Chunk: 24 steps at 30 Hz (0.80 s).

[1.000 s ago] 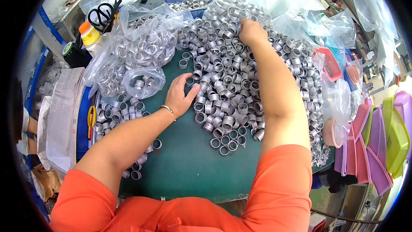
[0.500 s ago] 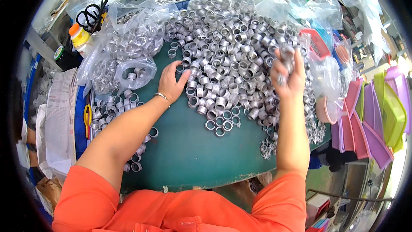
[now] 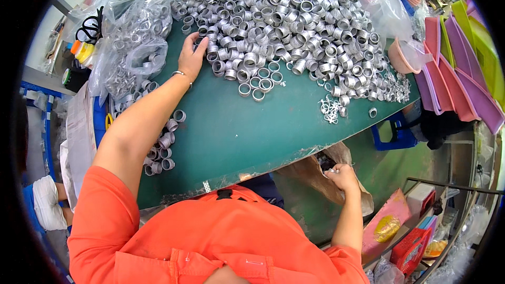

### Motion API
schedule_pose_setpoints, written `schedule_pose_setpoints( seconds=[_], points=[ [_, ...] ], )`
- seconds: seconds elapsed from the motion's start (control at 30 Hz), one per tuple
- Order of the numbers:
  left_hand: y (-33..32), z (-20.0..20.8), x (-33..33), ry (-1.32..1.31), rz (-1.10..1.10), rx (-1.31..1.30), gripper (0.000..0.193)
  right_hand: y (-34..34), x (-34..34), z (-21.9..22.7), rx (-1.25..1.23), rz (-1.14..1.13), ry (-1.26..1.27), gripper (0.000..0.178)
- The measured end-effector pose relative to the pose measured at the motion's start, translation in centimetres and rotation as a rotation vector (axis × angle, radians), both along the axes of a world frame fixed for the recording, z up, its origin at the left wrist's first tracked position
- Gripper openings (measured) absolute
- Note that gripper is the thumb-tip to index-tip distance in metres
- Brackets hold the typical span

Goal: The person sorts small metal rings on a workstation table, picking them from a pile and placing them into specific groups or containers.

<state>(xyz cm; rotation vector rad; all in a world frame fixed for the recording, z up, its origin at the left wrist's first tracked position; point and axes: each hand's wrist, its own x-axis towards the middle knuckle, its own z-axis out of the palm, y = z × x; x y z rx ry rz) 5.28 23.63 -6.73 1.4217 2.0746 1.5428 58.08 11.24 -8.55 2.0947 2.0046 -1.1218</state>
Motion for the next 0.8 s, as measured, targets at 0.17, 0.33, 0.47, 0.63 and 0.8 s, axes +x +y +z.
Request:
schedule_pose_setpoints(
  seconds=[0.17,0.33,0.47,0.63,0.8],
  points=[
    [-1.3,0.3,-0.1,-0.059,0.059,0.037,0.058,-0.6,1.5,-4.9,0.078,0.082,-0.296,0.049],
    [-1.1,1.3,-2.3,0.118,0.146,0.047,0.051,3.2,-5.2,4.8,0.821,-0.163,0.248,0.010],
    [4.6,1.5,-5.2,0.196,0.168,0.078,0.052,5.7,-13.6,9.1,0.882,0.157,0.519,0.006],
    [8.2,1.1,-7.2,0.093,0.185,-0.240,0.052,9.9,-23.4,9.4,0.949,0.614,0.499,0.049],
    [8.5,-1.9,-7.7,-0.044,-0.090,-0.268,0.047,13.2,-28.7,9.2,1.023,0.670,0.463,0.055]
  ],
)
